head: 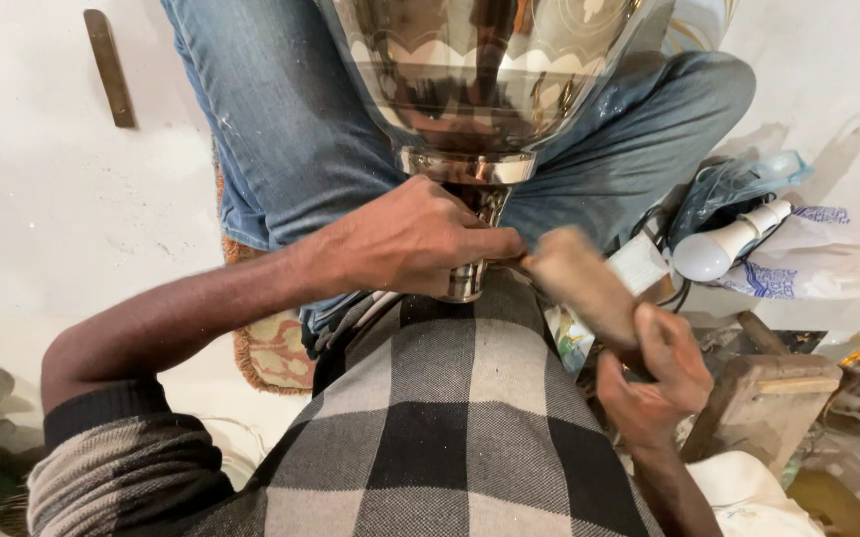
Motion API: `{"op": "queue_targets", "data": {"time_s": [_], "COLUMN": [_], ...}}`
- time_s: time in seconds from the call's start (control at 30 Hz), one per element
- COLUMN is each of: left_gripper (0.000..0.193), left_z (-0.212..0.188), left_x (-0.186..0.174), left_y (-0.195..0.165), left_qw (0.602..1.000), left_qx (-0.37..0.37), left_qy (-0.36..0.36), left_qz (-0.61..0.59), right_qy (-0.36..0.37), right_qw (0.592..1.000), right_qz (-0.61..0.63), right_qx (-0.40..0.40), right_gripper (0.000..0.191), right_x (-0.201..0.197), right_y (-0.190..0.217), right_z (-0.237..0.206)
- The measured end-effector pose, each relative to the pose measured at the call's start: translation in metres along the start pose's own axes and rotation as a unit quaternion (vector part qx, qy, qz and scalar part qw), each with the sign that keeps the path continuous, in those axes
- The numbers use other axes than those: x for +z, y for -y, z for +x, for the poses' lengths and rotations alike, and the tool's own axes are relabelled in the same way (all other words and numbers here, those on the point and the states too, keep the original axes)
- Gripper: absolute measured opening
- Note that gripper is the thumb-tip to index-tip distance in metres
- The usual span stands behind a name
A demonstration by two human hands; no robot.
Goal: The person sits cross-legged on the floor and repeatedly hammers a small metal piece attached to the base of a large silver trophy. They hold the trophy steady with one hand and strike the metal piece with a wooden mallet in the other.
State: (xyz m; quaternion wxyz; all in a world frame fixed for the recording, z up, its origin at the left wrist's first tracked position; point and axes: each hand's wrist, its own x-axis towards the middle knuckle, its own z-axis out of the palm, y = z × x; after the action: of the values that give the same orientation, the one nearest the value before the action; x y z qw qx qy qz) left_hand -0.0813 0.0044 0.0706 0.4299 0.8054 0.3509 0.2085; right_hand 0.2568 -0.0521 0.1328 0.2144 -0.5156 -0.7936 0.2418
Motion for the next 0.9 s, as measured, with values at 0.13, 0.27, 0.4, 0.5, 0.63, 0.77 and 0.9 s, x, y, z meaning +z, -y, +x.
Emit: {"op": "queue_targets", "data": {"time_s": [0.13,0.27,0.4,0.5,0.63,0.77,0.9], "left_gripper": [0.041,0.046,0.041,0.038,0.034,0.042,0.049], "left_z": [0.006,0.015,0.022,0.026,0.029,0.035,0.045], "left_x": [-0.003,-0.01,-0.018,-0.024,-0.027,-0.017,-0.008], "left_y": [0.005,0.006,0.0,-0.003,-0.005,-0.01,-0.011], "left_qw": [0.992,0.992,0.987,0.984,0.982,0.992,0.989], "left_qx": [0.109,0.12,0.126,0.151,0.171,0.115,0.1], "left_qy": [-0.062,0.029,0.082,0.083,0.074,0.048,0.085], "left_qz": [-0.002,0.032,0.056,0.051,0.034,0.037,0.067], "right_qy": [-0.067,-0.095,-0.037,-0.107,-0.094,-0.057,-0.051], "right_qw": [0.998,0.995,0.999,0.986,0.991,0.994,0.986], "right_qz": [-0.021,-0.008,-0.02,0.03,-0.041,0.02,0.068], "right_qx": [0.001,0.0,-0.029,-0.124,-0.082,0.092,0.142], "right_gripper": [0.055,0.044,0.056,0.042,0.057,0.061,0.065], "right_x": [0.013,0.026,0.034,0.041,0.049,0.057,0.063], "right_y": [-0.002,-0.01,-0.026,-0.038,-0.047,-0.053,-0.055], "right_z": [-0.023,-0.037,-0.043,-0.049,-0.062,-0.072,-0.074]}}
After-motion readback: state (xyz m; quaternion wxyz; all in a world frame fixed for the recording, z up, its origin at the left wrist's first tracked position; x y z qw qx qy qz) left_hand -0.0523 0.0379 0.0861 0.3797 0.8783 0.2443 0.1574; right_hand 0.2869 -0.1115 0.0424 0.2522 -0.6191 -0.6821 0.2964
